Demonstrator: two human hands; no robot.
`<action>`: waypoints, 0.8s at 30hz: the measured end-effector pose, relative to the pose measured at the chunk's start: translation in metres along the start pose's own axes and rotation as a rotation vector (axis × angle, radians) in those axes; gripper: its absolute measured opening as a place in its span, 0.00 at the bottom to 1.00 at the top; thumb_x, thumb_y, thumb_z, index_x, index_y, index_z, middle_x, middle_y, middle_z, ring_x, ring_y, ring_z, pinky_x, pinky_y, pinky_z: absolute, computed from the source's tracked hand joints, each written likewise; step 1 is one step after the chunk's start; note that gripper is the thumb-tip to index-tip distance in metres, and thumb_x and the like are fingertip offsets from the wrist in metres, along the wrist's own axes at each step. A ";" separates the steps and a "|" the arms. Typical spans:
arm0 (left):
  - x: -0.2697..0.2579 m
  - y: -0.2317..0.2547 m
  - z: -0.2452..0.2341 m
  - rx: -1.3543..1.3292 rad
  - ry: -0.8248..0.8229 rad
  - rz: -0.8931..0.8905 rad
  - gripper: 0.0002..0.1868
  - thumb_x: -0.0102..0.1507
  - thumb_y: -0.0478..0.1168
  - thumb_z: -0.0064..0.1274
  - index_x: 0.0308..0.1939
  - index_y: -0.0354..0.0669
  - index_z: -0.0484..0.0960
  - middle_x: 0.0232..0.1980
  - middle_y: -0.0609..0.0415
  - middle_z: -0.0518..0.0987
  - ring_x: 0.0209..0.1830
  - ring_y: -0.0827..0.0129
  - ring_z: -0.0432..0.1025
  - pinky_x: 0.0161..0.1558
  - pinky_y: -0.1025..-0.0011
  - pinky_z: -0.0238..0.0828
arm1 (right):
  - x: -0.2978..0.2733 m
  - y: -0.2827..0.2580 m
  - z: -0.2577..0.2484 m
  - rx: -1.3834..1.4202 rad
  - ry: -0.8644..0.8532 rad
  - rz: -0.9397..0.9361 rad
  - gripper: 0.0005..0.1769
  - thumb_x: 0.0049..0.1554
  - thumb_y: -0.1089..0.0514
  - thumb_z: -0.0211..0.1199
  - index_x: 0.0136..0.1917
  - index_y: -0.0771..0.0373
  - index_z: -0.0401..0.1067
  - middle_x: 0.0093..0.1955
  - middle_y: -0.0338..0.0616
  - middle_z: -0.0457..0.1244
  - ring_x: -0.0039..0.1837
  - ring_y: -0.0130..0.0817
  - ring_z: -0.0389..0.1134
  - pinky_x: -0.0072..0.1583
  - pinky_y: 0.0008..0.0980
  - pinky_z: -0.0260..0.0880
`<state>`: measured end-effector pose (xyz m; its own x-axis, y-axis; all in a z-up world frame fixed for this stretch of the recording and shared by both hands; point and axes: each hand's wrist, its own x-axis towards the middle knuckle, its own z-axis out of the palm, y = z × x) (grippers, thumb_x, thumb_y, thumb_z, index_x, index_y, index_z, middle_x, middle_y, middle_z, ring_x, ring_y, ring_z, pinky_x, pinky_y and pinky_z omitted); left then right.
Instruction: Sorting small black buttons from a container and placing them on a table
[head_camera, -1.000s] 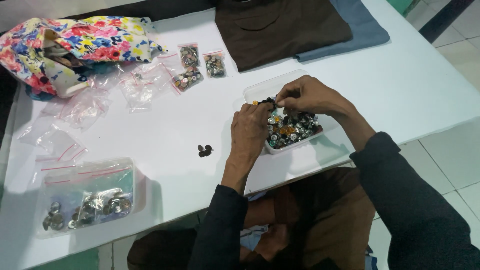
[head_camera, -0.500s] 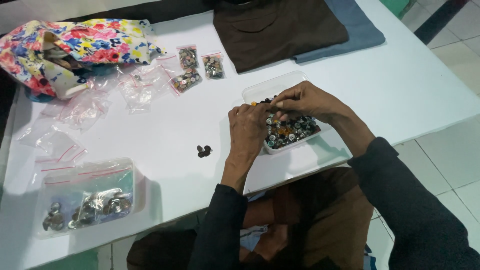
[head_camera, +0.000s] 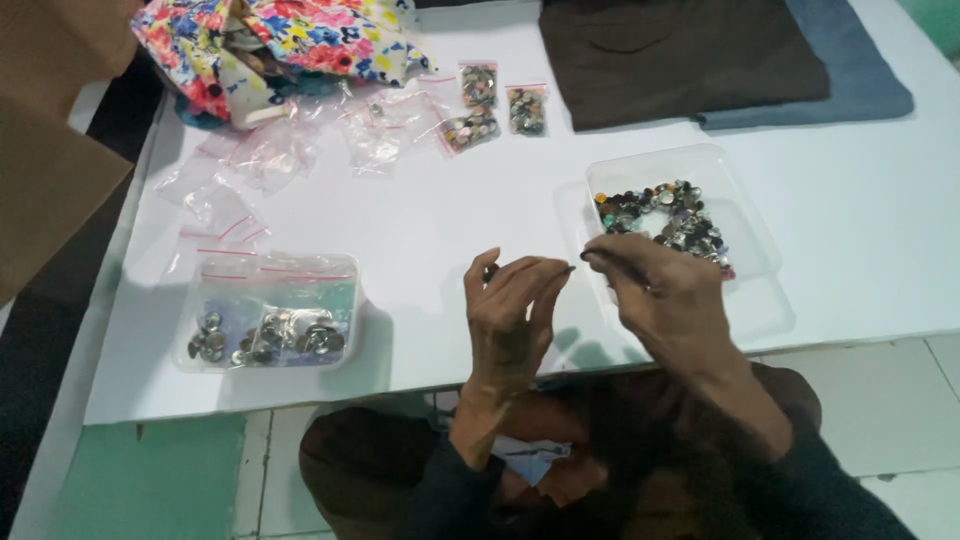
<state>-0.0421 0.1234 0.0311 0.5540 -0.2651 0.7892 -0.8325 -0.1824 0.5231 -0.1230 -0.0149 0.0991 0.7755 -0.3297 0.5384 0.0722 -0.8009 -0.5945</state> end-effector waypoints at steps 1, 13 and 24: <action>-0.010 -0.009 -0.012 0.013 0.002 -0.007 0.05 0.65 0.37 0.61 0.45 0.51 0.85 0.42 0.65 0.86 0.48 0.70 0.80 0.69 0.60 0.56 | -0.005 -0.002 0.015 0.010 -0.010 -0.003 0.07 0.57 0.60 0.73 0.50 0.54 0.83 0.39 0.45 0.73 0.40 0.36 0.76 0.36 0.28 0.76; -0.044 -0.083 -0.050 0.177 -0.187 -0.397 0.08 0.61 0.41 0.65 0.41 0.65 0.88 0.35 0.72 0.85 0.45 0.73 0.77 0.65 0.61 0.53 | -0.034 0.028 0.140 -0.043 -0.070 -0.048 0.02 0.58 0.58 0.70 0.46 0.52 0.80 0.40 0.36 0.70 0.42 0.35 0.74 0.43 0.31 0.78; -0.045 -0.084 -0.052 0.069 -0.138 -0.423 0.16 0.57 0.40 0.67 0.49 0.53 0.87 0.35 0.60 0.85 0.46 0.63 0.76 0.64 0.57 0.54 | -0.045 0.037 0.148 -0.023 0.001 -0.033 0.13 0.58 0.58 0.70 0.57 0.59 0.78 0.41 0.43 0.71 0.44 0.41 0.75 0.41 0.34 0.77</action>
<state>0.0028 0.2000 -0.0313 0.8451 -0.2763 0.4577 -0.5327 -0.3638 0.7641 -0.0629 0.0442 -0.0353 0.7724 -0.3037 0.5578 0.0829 -0.8226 -0.5626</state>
